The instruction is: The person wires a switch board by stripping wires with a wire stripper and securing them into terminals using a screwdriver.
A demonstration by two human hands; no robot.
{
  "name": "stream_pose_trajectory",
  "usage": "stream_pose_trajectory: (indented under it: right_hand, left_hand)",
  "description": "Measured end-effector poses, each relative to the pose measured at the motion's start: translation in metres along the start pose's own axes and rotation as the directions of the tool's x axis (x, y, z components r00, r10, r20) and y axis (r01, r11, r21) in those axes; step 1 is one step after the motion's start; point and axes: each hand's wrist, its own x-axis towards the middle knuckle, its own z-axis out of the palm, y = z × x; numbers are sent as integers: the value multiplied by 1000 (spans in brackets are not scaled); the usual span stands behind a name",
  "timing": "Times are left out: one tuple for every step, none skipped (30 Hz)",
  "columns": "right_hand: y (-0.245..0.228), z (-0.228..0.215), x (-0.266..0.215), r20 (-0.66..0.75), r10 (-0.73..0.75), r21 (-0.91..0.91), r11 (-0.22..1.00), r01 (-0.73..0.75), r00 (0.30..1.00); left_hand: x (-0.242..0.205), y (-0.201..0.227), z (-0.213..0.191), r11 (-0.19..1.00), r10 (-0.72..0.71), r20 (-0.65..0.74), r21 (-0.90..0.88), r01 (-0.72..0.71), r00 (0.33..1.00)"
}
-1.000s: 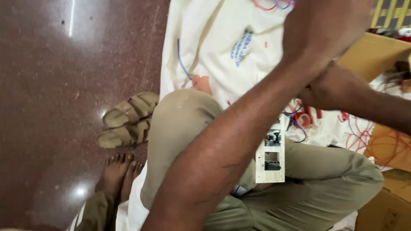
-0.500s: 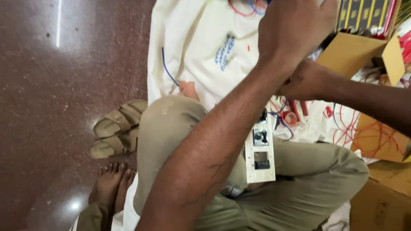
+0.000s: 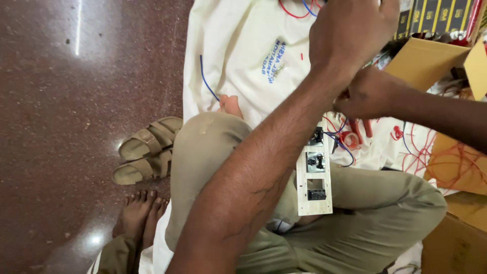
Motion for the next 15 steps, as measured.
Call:
stream_pose_trajectory:
  right_hand:
    - [0,-2,-1,-6,-2,-1,1000,2,1000]
    - [0,-3,-9,113,8,8,1000,-8,994]
    - [0,-1,-13,231,18,13,1000,-22,973]
    - [2,2,-14,243,19,21,999,-25,970]
    - [6,3,-14,176,-241,-183,945,272,954]
    - [8,3,-14,143,-490,-397,767,504,860]
    - [6,4,-16,143,-488,-392,771,502,861]
    - [2,6,-17,158,-193,-307,922,234,968]
    - [-1,6,-18,187,119,-223,972,-76,975]
    - [-3,3,-14,177,124,-228,970,-82,976]
    - [-5,3,-9,188,181,-177,973,-148,965]
    - [-5,0,-3,201,227,-127,971,-205,953]
    - [-3,-4,-3,190,224,-134,970,-201,956]
    - [-4,-2,-10,210,225,-96,973,-209,951]
    - [-4,0,-14,231,226,-59,974,-218,946]
  left_hand:
    - [2,1,1,1000,3,-6,-3,-3,1000]
    - [0,-1,1,1000,-9,3,-6,9,1000]
    - [-2,-5,2,999,-33,26,-11,33,999]
    - [-5,-7,6,998,-63,62,-26,65,996]
    - [-8,-9,11,995,-92,98,-41,97,991]
    - [-6,-9,14,991,-112,132,-54,120,985]
    - [-5,-8,17,987,-131,166,-66,143,977]
    - [-4,-10,17,987,-133,169,-61,145,977]
    - [-5,-12,15,991,-125,168,-36,132,978]
    - [0,-8,13,994,-102,162,-18,106,981]
    - [1,-5,12,995,-91,160,-22,95,983]
    - [1,-5,8,998,-63,95,12,62,994]
    - [3,-5,5,998,-32,30,49,31,999]
    - [3,-4,4,998,-33,29,50,31,999]
    - [3,-5,6,997,-45,39,62,42,998]
